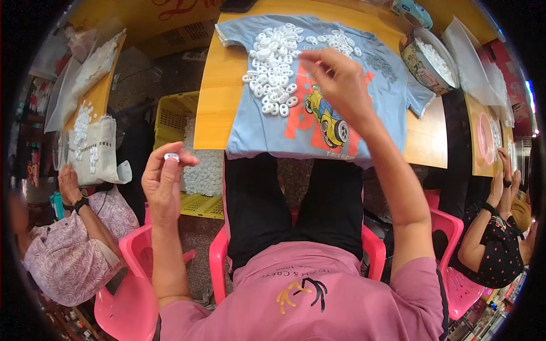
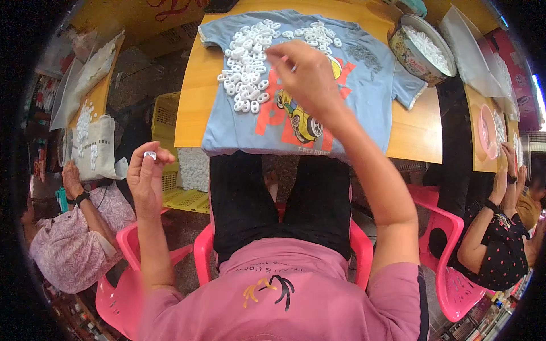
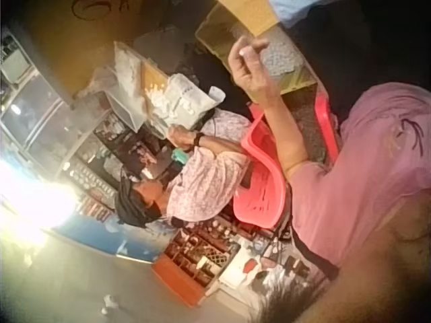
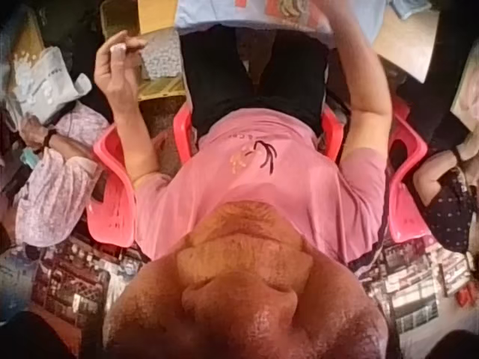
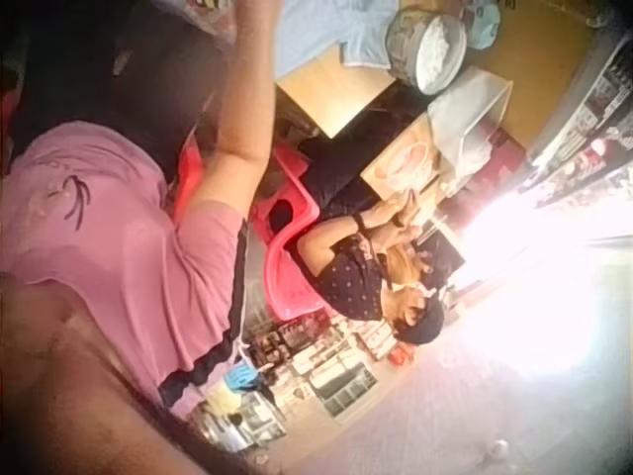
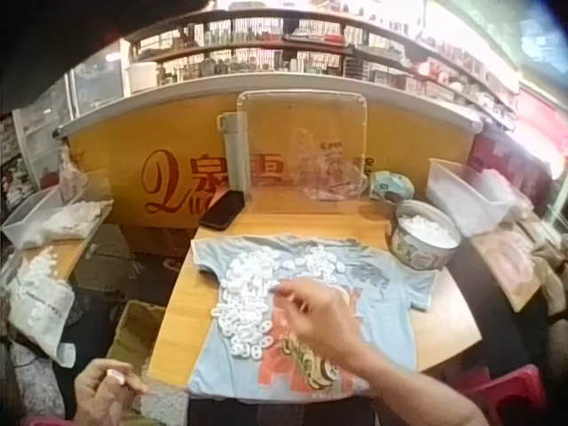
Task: The person is inspecting and sorting small white plastic rings on a table in a workshop setting.
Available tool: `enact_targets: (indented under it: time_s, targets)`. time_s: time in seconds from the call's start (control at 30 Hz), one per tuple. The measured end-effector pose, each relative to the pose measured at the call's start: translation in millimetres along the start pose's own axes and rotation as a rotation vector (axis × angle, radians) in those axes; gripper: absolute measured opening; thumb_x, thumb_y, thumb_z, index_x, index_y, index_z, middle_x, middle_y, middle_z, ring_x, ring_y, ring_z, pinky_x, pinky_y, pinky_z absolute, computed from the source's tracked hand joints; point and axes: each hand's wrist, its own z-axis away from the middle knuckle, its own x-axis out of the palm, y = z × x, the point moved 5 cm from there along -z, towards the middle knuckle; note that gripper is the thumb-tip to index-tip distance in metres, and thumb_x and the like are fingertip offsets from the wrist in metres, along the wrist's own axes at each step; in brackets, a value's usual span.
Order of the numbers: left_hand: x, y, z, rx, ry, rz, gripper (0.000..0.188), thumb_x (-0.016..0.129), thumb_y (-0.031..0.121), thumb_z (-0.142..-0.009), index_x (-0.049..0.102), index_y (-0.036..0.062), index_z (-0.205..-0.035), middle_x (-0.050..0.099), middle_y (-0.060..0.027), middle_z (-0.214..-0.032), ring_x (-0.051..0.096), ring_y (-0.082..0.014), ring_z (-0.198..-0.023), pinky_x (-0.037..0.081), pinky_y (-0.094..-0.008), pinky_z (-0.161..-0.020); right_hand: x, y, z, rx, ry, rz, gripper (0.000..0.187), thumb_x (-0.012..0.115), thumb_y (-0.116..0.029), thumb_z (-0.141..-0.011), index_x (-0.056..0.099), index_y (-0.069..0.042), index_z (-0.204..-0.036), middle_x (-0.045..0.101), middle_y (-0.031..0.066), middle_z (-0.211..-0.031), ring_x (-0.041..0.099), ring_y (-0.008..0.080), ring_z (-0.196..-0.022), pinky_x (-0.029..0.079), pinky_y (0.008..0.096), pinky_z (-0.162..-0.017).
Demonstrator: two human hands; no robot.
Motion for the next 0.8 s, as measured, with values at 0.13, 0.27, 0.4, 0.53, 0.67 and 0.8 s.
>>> enact_targets:
  time_s: [0.13,0.27,0.4,0.53,0.67,0.8]
  targets:
    - [-41.3,-8.2,14.3,-0.081,0.210,-0.549,0.037,0.059,0.013,-0.096,0.053,0.0000,-0.130,0.058,-0.0107,-0.121,0.057,-0.0182,-0.109,0.045,-0.0314,-0.094,1.8,33.7,-28.4,-0.094,-0.060,0.292,0.019,0.065,-0.012,-0.085,0.071,-0.007,-0.103,0.067,0.0082,-0.092,0.064,0.0220,-0.077,0.050,0.0319,-0.071]
    - [-60.9,-24.1,24.7,-0.168,0.270,-0.670,0.039,0.060,0.010,-0.094,0.052,-0.0002,-0.130,0.053,-0.0096,-0.129,0.054,-0.0181,-0.116,0.045,-0.0284,-0.095,16.6,30.4,-38.0,-0.228,-0.173,0.513,0.020,0.066,-0.022,-0.084,0.071,-0.010,-0.098,0.066,0.0075,-0.095,0.061,0.0288,-0.092,0.049,0.0388,-0.079]
    - [-47.7,-22.9,20.7,-0.154,0.207,-0.683,0.038,0.055,0.006,-0.095,0.049,-0.0009,-0.132,0.056,-0.0116,-0.127,0.055,-0.0183,-0.115,0.042,-0.0296,-0.099,21.9,33.1,-45.6,-0.183,-0.253,0.539,0.021,0.066,-0.026,-0.084,0.071,-0.011,-0.098,0.065,0.0073,-0.097,0.060,0.0288,-0.096,0.049,0.0400,-0.080]
    - [-12.0,-7.8,2.5,-0.064,0.128,-0.648,0.031,0.058,0.004,-0.093,0.056,-0.0014,-0.123,0.059,-0.0091,-0.120,0.059,-0.0161,-0.104,0.046,-0.0278,-0.091,18.5,39.9,-52.8,-0.177,-0.303,0.501,0.019,0.065,-0.026,-0.085,0.070,-0.011,-0.096,0.064,0.0079,-0.094,0.060,0.0291,-0.095,0.049,0.0407,-0.080]
    - [31.0,18.5,-15.4,0.130,0.056,-0.867,0.024,0.061,0.002,-0.090,0.062,-0.0008,-0.113,0.061,-0.0108,-0.108,0.061,-0.0169,-0.090,0.049,-0.0284,-0.078,13.9,42.4,-52.1,-0.224,-0.404,0.520,0.016,0.063,-0.023,-0.086,0.067,-0.008,-0.091,0.063,0.0096,-0.091,0.060,0.0302,-0.093,0.048,0.0411,-0.078]
    - [59.1,36.1,-27.3,0.484,0.029,-1.086,0.023,0.062,0.000,-0.087,0.064,-0.0005,-0.109,0.062,-0.0130,-0.105,0.060,-0.0195,-0.082,0.048,-0.0295,-0.074,5.6,37.6,-39.4,-0.293,-0.388,0.611,0.013,0.062,-0.018,-0.086,0.065,-0.006,-0.090,0.063,0.0115,-0.091,0.060,0.0326,-0.092,0.049,0.0414,-0.077]
